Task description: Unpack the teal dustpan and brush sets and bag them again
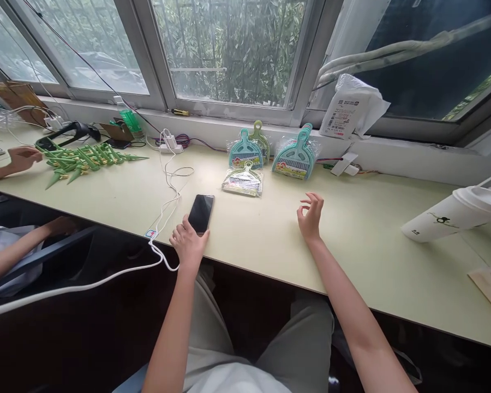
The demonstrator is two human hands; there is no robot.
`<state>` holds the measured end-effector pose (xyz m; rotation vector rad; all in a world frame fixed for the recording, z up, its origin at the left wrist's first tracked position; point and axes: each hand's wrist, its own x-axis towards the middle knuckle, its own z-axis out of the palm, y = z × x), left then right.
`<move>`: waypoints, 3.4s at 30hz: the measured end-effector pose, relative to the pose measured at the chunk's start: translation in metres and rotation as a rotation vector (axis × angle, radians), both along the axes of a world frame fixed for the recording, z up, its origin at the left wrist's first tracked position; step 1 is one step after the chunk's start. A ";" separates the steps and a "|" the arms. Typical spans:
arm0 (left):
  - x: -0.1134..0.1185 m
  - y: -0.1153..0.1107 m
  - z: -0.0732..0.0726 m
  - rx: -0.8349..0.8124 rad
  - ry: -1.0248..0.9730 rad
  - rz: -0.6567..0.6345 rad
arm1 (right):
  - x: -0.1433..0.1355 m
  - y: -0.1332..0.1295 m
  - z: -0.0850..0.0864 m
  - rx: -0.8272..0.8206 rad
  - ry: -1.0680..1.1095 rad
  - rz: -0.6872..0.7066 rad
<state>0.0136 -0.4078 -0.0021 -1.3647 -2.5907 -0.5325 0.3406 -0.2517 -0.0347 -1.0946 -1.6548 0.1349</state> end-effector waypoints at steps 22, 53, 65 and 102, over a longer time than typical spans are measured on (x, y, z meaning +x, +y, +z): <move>0.030 -0.039 -0.004 0.096 0.091 -0.106 | 0.000 0.009 -0.002 -0.035 -0.008 0.010; 0.185 0.125 -0.018 0.062 0.215 -1.147 | 0.031 0.050 -0.023 -0.572 0.316 0.077; 0.108 0.101 0.034 0.184 -0.094 -0.721 | 0.029 0.047 -0.022 -0.496 0.308 0.070; 0.057 -0.081 -0.030 0.409 -0.381 -0.240 | -0.108 -0.103 0.037 -0.088 -0.277 0.176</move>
